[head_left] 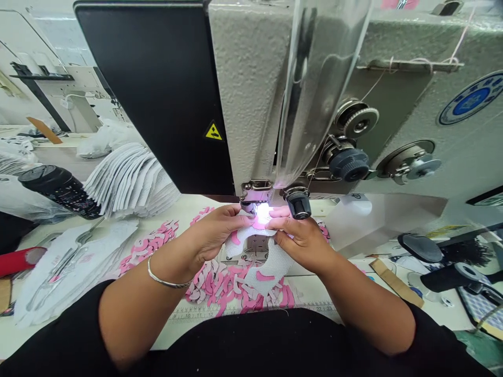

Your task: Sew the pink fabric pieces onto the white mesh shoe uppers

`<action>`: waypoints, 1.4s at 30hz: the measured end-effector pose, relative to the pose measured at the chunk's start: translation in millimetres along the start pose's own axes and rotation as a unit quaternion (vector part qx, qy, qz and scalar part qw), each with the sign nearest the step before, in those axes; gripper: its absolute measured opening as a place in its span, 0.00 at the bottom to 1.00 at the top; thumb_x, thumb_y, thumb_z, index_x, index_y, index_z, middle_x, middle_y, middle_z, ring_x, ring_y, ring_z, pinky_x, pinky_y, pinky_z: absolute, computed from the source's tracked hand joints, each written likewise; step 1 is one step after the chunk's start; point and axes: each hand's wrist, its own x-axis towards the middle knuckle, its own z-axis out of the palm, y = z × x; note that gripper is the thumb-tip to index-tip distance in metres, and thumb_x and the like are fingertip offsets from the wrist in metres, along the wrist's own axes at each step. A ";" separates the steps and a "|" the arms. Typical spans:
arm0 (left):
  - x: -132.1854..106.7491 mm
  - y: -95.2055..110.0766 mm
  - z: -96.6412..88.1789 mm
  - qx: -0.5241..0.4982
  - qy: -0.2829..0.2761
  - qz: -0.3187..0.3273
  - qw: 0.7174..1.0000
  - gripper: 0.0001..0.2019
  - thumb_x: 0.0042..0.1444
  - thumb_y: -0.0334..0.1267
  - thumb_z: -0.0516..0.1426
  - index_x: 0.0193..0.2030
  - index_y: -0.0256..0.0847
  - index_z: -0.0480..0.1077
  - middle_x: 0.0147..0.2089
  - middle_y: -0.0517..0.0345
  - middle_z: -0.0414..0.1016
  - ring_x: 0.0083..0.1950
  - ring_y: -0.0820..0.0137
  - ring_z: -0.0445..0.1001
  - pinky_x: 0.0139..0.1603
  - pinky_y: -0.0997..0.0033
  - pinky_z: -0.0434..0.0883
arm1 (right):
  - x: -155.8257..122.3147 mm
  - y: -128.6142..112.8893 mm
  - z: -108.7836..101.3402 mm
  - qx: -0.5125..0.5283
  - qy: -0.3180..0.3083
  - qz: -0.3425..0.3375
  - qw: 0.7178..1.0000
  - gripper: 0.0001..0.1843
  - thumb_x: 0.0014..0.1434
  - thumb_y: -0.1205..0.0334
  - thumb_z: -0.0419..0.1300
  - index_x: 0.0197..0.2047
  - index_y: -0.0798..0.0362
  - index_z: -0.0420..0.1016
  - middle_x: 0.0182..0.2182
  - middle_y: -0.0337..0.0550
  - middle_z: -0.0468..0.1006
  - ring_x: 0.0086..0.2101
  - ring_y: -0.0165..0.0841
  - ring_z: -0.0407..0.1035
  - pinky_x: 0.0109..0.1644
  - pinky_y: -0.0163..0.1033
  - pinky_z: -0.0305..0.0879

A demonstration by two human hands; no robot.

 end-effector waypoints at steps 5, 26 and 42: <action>3.3 -2.2 3.5 -0.007 0.040 0.012 0.999 0.08 0.43 0.34 0.68 0.28 0.36 0.75 0.26 0.56 0.76 0.27 0.71 0.74 0.28 0.73 0.72 | 5.5 0.6 -1.4 0.003 -0.013 0.001 1.000 0.15 0.59 0.73 0.56 0.43 0.46 0.79 0.38 0.41 0.76 0.45 0.38 0.72 0.51 0.48 0.70; -2.6 -19.2 13.4 -0.046 0.062 0.062 0.995 0.07 0.48 0.34 0.66 0.34 0.39 0.75 0.29 0.61 0.76 0.29 0.74 0.75 0.30 0.76 0.72 | 15.1 23.7 -6.1 0.099 -0.079 0.026 0.992 0.19 0.55 0.74 0.57 0.45 0.44 0.78 0.39 0.36 0.81 0.42 0.33 0.76 0.48 0.42 0.72; -4.1 -24.4 18.6 -0.064 0.070 0.068 0.993 0.10 0.50 0.35 0.65 0.39 0.40 0.74 0.36 0.60 0.77 0.36 0.72 0.77 0.36 0.74 0.75 | 23.4 37.2 -8.5 0.255 -0.136 0.109 0.951 0.08 0.58 0.63 0.57 0.35 0.50 0.78 0.34 0.38 0.79 0.39 0.35 0.75 0.43 0.39 0.71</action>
